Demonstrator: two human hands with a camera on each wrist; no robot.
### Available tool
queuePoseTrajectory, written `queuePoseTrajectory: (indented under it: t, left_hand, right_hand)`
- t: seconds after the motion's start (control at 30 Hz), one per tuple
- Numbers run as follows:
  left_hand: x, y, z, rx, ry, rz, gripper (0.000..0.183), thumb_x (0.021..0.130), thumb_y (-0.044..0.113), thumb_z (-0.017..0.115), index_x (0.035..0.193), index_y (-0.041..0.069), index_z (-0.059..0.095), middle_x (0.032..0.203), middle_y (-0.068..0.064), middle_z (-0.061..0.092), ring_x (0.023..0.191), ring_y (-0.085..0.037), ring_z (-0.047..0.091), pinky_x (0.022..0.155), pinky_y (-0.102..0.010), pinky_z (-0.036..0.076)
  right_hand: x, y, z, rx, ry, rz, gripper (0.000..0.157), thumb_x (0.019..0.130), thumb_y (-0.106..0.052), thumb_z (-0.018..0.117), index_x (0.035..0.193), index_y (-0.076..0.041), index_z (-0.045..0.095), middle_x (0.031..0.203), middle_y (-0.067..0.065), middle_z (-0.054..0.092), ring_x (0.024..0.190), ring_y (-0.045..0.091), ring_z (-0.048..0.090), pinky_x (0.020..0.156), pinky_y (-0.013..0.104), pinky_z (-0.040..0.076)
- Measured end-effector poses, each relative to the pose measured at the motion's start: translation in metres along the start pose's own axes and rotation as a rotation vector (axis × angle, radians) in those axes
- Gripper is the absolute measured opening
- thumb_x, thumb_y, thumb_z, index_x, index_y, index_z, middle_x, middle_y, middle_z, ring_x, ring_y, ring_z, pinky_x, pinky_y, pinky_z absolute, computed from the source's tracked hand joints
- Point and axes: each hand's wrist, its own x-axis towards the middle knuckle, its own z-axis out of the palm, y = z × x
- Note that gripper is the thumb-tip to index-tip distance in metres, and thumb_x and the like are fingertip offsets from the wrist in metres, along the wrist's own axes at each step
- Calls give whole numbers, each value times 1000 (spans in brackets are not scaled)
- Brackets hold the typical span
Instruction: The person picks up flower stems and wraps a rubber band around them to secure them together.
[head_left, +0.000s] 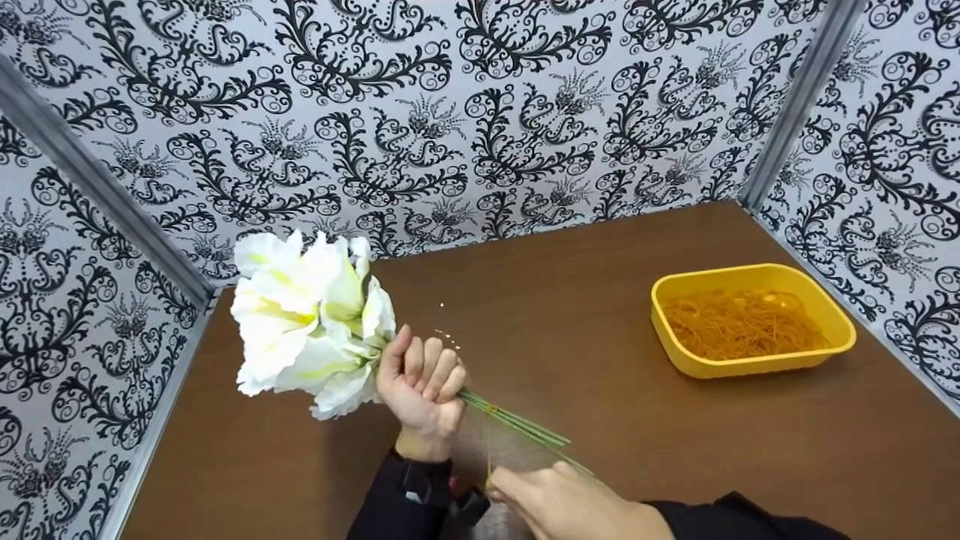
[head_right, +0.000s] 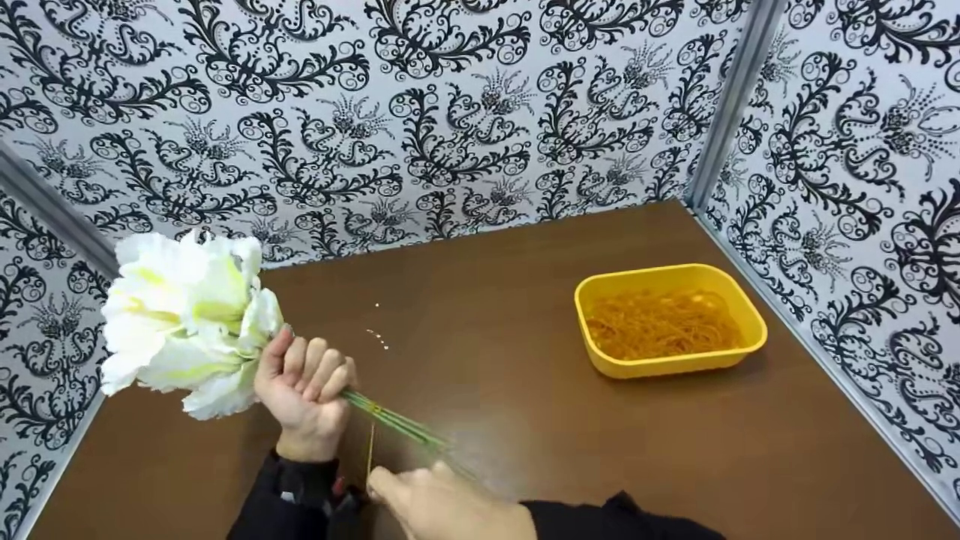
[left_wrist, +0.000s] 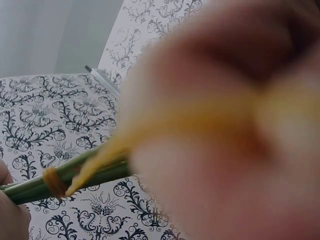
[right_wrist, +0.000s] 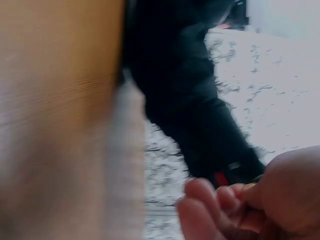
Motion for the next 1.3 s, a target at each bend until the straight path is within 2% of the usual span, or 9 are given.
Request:
queuePoseTrajectory:
  t: [0.13, 0.3, 0.43, 0.67, 0.83, 1.0, 1.13, 1.23, 1.3]
  left_hand:
    - [1, -1, 0, 51, -28, -29, 52, 102, 18, 44, 55, 15, 22, 50, 7, 17, 40, -5, 13, 37, -16, 13]
    - [0, -2, 1, 145, -45, -95, 52, 103, 20, 42, 55, 15, 23, 50, 6, 16, 39, -5, 13, 37, -15, 12]
    - [0, -5, 3, 221, -41, -179, 52, 103, 21, 43, 55, 15, 24, 50, 6, 16, 39, -5, 13, 37, -16, 13]
    - [0, -5, 4, 178, 8, -286, 52, 102, 22, 46, 55, 17, 22, 50, 7, 16, 39, -4, 14, 37, -15, 13]
    - [0, -4, 4, 120, -14, -307, 52, 102, 21, 45, 55, 16, 22, 50, 7, 16, 40, -4, 14, 37, -15, 13]
    - [0, -4, 7, 68, -37, -304, 52, 103, 21, 43, 55, 16, 23, 51, 7, 17, 40, -4, 15, 38, -15, 14]
    - [0, -5, 8, 5, -23, -246, 51, 103, 21, 42, 56, 16, 24, 51, 7, 18, 40, -5, 15, 39, -15, 14]
    - [-1, -5, 9, -53, 8, -142, 51, 102, 20, 42, 56, 16, 23, 50, 8, 18, 40, -5, 16, 39, -15, 15]
    - [-1, -4, 8, -86, 30, -59, 51, 102, 19, 42, 56, 17, 22, 51, 8, 18, 41, -5, 16, 39, -16, 15]
  right_hand:
    - [-3, -5, -22, -67, 62, -42, 28, 87, 5, 60, 109, -13, 59, 73, -12, 49, 55, -6, 34, 45, 6, 27]
    - [2, 4, -49, -229, 345, -181, 16, 102, -6, 52, 111, -8, 65, 91, -3, 70, 69, 4, 66, 59, 15, 55]
    - [7, 19, -69, -224, 450, -198, 21, 108, -13, 47, 109, -6, 66, 97, 3, 74, 79, 12, 72, 69, 22, 59]
    - [16, 54, -85, -182, 418, -102, 13, 102, -5, 57, 111, -8, 66, 100, 0, 73, 85, 11, 71, 71, 25, 59]
    - [19, 71, -80, -150, 367, -39, 23, 93, 4, 68, 110, -10, 67, 100, -3, 72, 86, 11, 71, 73, 23, 58]
    - [21, 83, -72, -156, 357, -43, 25, 90, 5, 70, 110, -10, 67, 98, -1, 73, 85, 12, 72, 72, 25, 58]
    - [21, 91, -60, -144, 340, -67, 26, 90, 4, 71, 111, -11, 66, 97, -1, 73, 83, 12, 72, 70, 25, 58]
    - [22, 93, -44, -120, 339, -91, 26, 91, 3, 69, 113, -11, 68, 99, -1, 74, 84, 11, 72, 72, 24, 59]
    - [20, 90, -29, -21, 327, -97, 29, 91, 5, 67, 115, -12, 70, 103, -1, 75, 86, 11, 72, 74, 21, 58]
